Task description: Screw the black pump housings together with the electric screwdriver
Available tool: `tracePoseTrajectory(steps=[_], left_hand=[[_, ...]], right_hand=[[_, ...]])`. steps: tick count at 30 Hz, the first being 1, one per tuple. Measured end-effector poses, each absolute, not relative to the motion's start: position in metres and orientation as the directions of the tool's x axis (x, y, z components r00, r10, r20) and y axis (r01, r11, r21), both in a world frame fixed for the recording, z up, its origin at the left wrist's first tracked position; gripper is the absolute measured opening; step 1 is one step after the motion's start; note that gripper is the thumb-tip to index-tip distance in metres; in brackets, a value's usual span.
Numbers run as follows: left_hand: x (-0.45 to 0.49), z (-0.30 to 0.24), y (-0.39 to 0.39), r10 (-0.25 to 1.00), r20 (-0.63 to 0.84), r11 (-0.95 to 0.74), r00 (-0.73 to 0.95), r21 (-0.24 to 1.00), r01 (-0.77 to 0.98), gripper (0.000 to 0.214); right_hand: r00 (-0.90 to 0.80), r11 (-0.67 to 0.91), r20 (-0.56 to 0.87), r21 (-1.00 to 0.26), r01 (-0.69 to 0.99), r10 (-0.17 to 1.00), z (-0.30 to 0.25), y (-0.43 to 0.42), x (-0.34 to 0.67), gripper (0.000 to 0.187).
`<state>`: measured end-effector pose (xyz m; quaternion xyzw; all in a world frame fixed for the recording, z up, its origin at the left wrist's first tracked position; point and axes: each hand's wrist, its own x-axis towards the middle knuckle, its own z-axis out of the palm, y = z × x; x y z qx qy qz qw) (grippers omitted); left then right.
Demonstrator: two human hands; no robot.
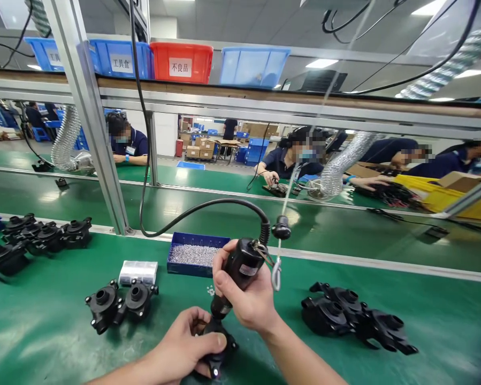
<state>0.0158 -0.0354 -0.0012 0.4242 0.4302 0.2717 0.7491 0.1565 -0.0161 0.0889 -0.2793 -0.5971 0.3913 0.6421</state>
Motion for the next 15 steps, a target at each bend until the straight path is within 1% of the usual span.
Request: tracePoseTrajectory(steps=[2, 5, 9, 12, 15], left_hand=[[0.016, -0.002, -0.036, 0.775, -0.412, 0.489, 0.479, 0.871, -0.042, 0.051], [0.016, -0.003, -0.037, 0.780, -0.401, 0.479, 0.481, 0.876, -0.046, 0.049], [0.018, -0.005, -0.040, 0.784, -0.369, 0.461, 0.499, 0.884, -0.071, 0.045], [0.019, -0.006, -0.041, 0.791, -0.352, 0.448, 0.500, 0.890, -0.082, 0.046], [0.020, -0.007, -0.042, 0.799, -0.335, 0.428, 0.499, 0.900, -0.082, 0.049]], right_hand=[[-0.004, 0.538, 0.544, -0.832, -0.133, 0.839, 0.087, -0.018, 0.154, 0.035], [0.085, 0.534, 0.528, -0.843, -0.069, 0.845, 0.084, -0.020, 0.148, 0.032], [0.161, 0.519, 0.504, -0.853, -0.064, 0.849, 0.082, -0.017, 0.140, 0.029], [0.170, 0.522, 0.505, -0.850, -0.077, 0.846, 0.080, -0.014, 0.140, 0.026], [0.146, 0.530, 0.519, -0.846, -0.050, 0.842, 0.081, -0.015, 0.142, 0.017]])
